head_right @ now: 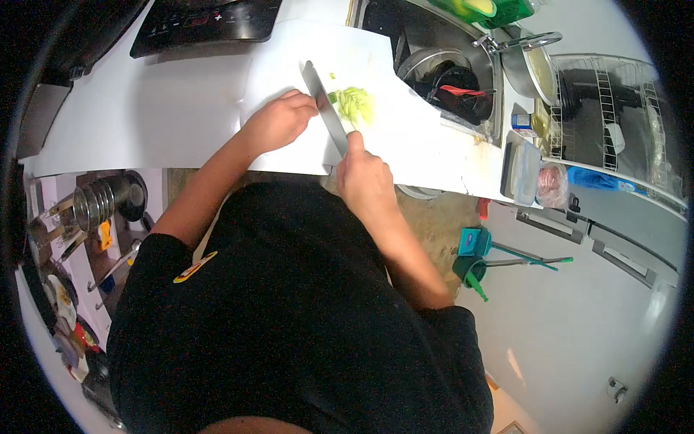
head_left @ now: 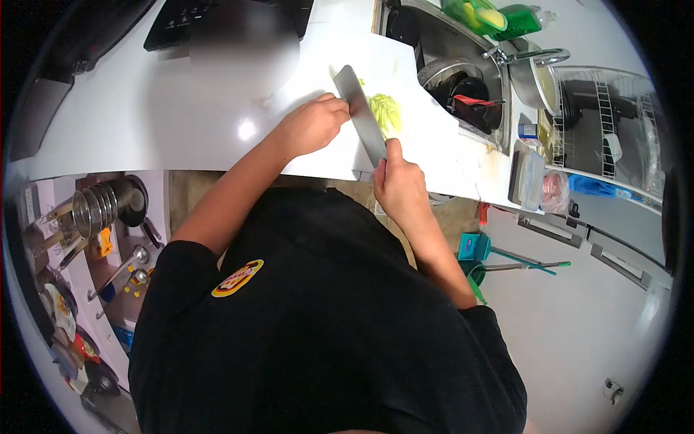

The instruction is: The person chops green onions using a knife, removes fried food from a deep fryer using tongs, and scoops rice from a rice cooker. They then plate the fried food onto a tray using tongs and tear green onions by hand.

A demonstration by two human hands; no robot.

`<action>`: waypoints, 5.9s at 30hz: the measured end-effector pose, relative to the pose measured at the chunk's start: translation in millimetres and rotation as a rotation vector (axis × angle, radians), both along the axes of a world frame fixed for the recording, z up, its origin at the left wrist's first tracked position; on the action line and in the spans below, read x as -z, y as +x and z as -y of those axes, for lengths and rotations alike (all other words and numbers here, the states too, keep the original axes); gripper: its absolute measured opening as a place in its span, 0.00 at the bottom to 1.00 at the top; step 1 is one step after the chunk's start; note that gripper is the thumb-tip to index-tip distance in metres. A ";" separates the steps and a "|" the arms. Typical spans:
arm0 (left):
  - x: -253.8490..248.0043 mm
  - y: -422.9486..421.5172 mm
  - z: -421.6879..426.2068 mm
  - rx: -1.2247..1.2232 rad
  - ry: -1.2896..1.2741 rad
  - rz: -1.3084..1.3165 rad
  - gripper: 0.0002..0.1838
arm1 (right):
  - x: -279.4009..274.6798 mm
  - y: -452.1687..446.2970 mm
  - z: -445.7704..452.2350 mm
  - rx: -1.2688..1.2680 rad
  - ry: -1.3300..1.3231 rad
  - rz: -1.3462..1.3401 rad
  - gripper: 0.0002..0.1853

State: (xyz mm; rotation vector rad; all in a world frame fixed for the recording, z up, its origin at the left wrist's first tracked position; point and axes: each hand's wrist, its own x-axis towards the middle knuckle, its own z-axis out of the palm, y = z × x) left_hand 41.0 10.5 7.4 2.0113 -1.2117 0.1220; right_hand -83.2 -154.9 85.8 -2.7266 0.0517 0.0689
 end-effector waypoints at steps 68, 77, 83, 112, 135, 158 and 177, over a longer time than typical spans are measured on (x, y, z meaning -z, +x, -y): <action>8.1 -41.9 -49.0 -0.281 -0.107 -0.025 0.07 | -42.4 -20.2 -32.7 -0.014 0.022 -0.594 0.11; -10.2 -49.0 -69.1 -0.333 -0.183 -0.130 0.15 | -74.6 -46.5 10.4 -0.126 0.039 -0.354 0.18; -18.0 -54.9 -92.3 -0.421 -0.080 -0.415 0.13 | -43.0 -29.0 -2.5 -0.159 0.045 -0.250 0.16; 7.8 -42.4 -51.5 -0.374 -0.095 -0.191 0.07 | -40.5 -11.1 -26.2 -0.143 -0.070 -0.383 0.11; -17.4 -42.4 -70.5 -0.492 -0.182 -0.474 0.18 | -76.7 -28.2 46.3 0.085 -0.025 -0.337 0.16; -13.4 25.3 9.7 -0.203 0.131 -0.151 0.06 | -52.7 -56.1 59.0 0.303 0.210 -0.024 0.08; -63.6 16.8 -5.5 -0.012 -0.469 -1.349 0.12 | -52.8 -55.4 98.2 0.031 -0.113 0.394 0.27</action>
